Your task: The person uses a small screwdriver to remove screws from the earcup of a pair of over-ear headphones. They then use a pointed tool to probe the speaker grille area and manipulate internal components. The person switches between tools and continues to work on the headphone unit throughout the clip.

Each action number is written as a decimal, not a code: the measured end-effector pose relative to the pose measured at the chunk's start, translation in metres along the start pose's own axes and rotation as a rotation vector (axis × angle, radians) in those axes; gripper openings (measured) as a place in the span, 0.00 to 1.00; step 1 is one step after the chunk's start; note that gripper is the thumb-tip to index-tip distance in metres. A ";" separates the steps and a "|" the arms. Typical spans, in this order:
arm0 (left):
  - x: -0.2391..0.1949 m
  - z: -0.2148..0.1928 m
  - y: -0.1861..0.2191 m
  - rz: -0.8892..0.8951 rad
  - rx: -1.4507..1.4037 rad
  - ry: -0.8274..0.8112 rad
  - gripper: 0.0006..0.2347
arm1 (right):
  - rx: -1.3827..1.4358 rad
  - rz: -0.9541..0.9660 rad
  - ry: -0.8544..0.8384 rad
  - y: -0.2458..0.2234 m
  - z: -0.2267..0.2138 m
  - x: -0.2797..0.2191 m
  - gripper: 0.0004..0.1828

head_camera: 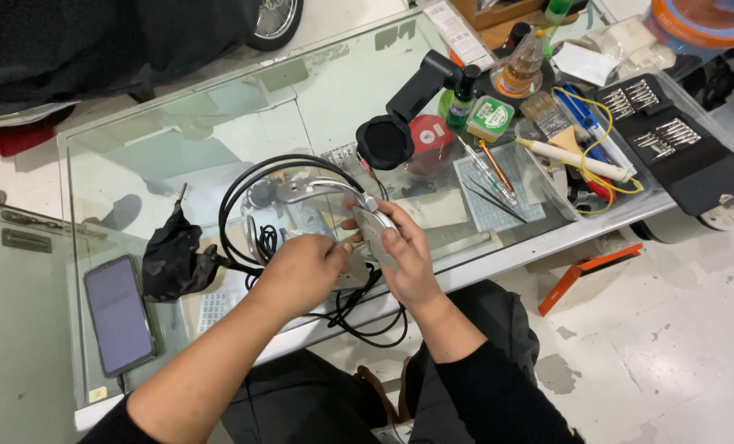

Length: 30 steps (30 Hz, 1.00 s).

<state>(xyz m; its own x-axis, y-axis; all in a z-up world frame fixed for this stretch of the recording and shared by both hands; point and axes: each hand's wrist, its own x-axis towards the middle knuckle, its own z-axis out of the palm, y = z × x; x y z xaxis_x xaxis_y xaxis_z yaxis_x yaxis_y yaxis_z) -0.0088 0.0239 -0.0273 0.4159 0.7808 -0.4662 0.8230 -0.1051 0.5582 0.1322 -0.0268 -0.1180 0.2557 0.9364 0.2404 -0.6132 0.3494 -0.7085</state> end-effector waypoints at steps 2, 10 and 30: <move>-0.010 0.002 0.009 0.072 0.055 0.066 0.14 | -0.036 0.036 0.015 0.001 -0.007 0.000 0.33; -0.016 0.017 -0.003 0.868 1.065 0.553 0.07 | 0.092 0.078 0.146 0.004 -0.013 0.002 0.28; -0.003 0.042 -0.007 0.524 0.796 0.441 0.07 | 0.102 0.022 0.095 -0.001 -0.016 -0.003 0.34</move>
<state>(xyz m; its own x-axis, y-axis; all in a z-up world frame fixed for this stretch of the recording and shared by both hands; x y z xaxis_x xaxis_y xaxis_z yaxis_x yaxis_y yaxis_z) 0.0003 -0.0036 -0.0584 0.7476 0.6589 0.0837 0.6640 -0.7445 -0.0694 0.1445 -0.0302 -0.1284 0.3080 0.9382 0.1579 -0.6910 0.3347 -0.6407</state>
